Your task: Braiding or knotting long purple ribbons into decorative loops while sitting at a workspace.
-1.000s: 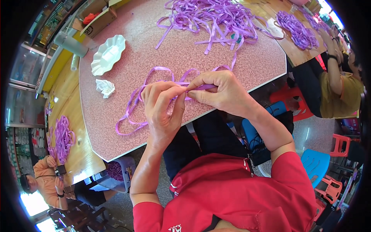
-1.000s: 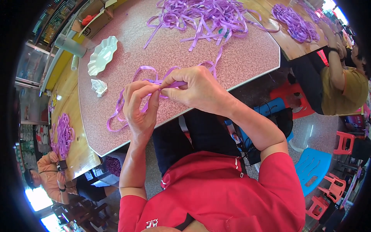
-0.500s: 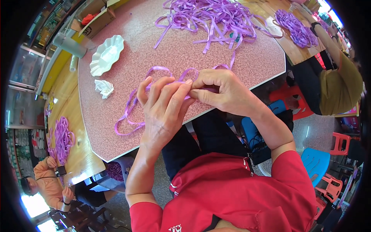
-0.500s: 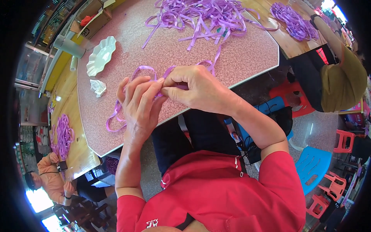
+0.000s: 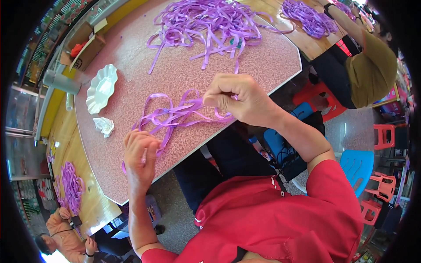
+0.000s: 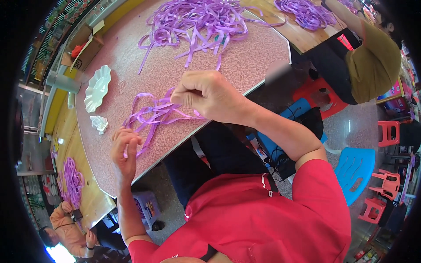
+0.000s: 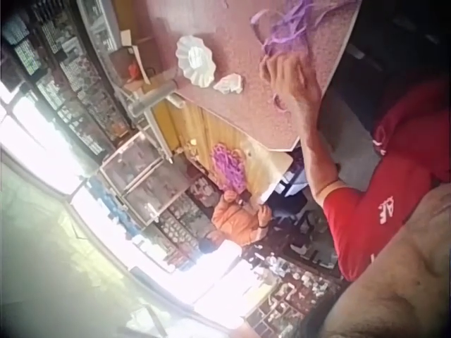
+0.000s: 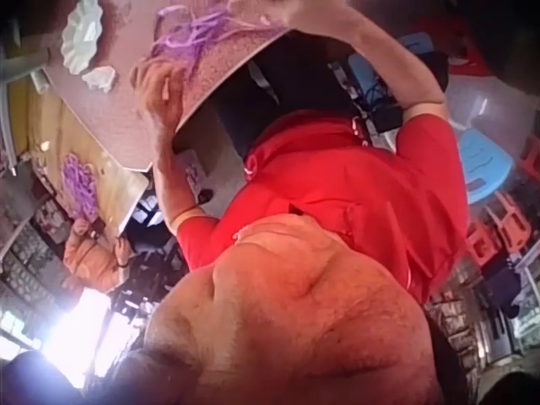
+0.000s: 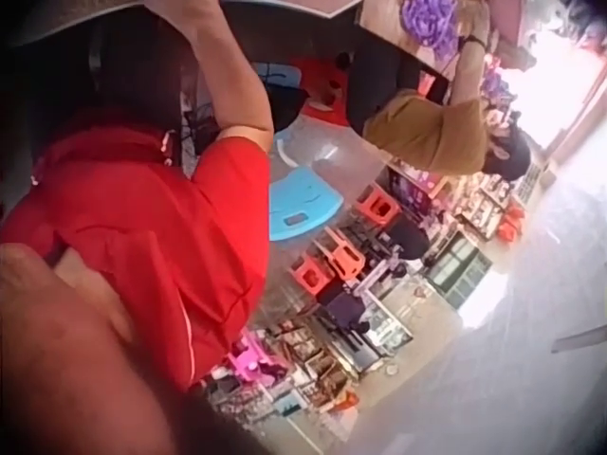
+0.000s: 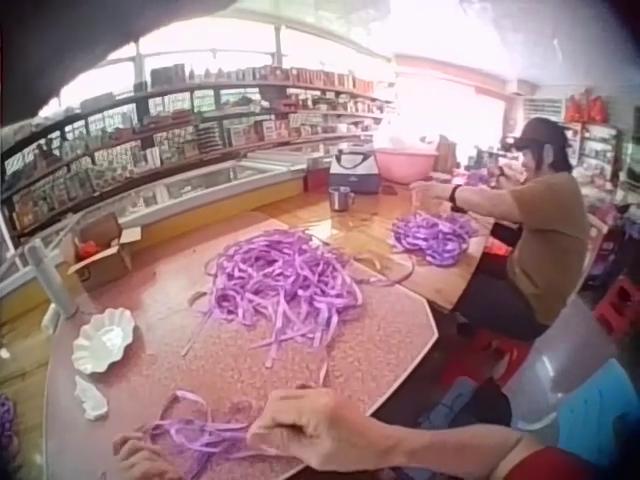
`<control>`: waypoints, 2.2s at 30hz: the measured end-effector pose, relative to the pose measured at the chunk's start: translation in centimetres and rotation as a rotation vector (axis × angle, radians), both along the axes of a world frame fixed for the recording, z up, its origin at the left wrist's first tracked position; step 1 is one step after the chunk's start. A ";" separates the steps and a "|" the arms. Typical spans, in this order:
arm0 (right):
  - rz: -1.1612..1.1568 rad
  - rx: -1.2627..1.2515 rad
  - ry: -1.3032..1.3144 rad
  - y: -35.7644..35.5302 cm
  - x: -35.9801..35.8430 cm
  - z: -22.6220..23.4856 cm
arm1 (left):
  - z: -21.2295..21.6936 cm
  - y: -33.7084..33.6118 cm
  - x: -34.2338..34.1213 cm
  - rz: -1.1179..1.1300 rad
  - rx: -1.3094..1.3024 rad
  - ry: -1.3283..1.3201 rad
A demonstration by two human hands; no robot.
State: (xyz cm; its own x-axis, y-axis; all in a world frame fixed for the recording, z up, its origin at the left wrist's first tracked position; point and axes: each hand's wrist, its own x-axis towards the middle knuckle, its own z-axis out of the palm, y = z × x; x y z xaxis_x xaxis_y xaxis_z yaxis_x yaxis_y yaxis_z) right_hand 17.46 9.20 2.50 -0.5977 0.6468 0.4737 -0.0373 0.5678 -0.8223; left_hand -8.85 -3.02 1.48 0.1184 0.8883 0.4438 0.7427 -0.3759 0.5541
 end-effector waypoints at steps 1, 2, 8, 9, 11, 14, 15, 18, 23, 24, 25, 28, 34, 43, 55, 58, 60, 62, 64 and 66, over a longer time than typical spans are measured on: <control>0.009 -0.052 0.016 -0.1 -0.1 0.2 | -1.0 -0.2 -0.9 -0.009 -0.084 -0.081; 0.022 -0.101 0.033 -0.5 -0.5 0.6 | -0.7 -0.1 0.1 -0.010 -0.083 -0.081; 0.166 0.091 0.269 -1.8 -2.2 4.5 | -1.6 3.5 5.9 -0.370 -0.416 -0.591; 0.103 0.268 0.325 -0.7 -1.3 5.5 | -0.9 4.9 6.2 -0.374 -0.409 -0.595; -0.006 0.137 0.467 1.5 2.1 7.0 | 1.3 7.6 6.7 -0.471 -0.094 -0.118; 0.075 -0.347 0.697 4.3 8.2 7.9 | 2.0 8.6 5.6 -0.402 -0.185 -0.450; 0.042 -0.473 0.761 5.1 9.6 7.9 | 1.7 9.0 4.8 -0.358 -0.153 -0.519; -0.054 -0.561 0.829 7.6 12.8 5.6 | 2.3 8.4 2.0 -0.234 -0.387 -0.581; -0.350 -0.631 0.732 12.0 16.3 0.3 | 1.6 6.3 -3.8 -0.028 -0.394 -0.447; -0.458 -0.655 0.690 13.0 16.9 -0.8 | 1.1 5.8 -5.1 0.022 -0.410 -0.418; -0.474 -0.668 0.686 13.8 17.4 -1.9 | 0.5 5.4 -6.2 0.023 -0.411 -0.416; -0.575 -0.595 0.578 15.6 16.9 -3.8 | -0.8 3.7 -8.5 0.122 -0.391 -0.370; -1.079 0.444 -0.611 14.9 12.9 -4.4 | 0.3 2.1 -5.7 0.187 -0.393 -0.392; 0.046 0.119 -0.055 0.0 -4.1 2.3 | 2.8 3.1 2.6 -0.029 -0.342 -0.584; 0.122 0.092 -0.161 0.4 -4.0 0.7 | 1.0 1.5 1.6 0.008 -0.418 -0.715; 0.240 -0.170 -0.111 -1.2 -5.6 0.9 | 0.9 1.8 2.3 0.006 -0.423 -0.678; 0.203 -0.108 -0.082 -1.1 -5.8 0.2 | 1.3 1.8 2.1 -0.006 -0.518 -0.787; 0.169 0.025 -0.078 -0.8 -5.5 -0.1 | 1.5 1.7 1.8 -0.009 -0.511 -0.774; 0.121 0.044 -0.050 -0.8 -5.3 -0.2 | 1.3 1.7 1.3 -0.013 -0.503 -0.763; 0.077 0.066 -0.019 -0.8 -5.3 -0.1 | 0.3 1.6 0.4 0.004 -0.387 -0.804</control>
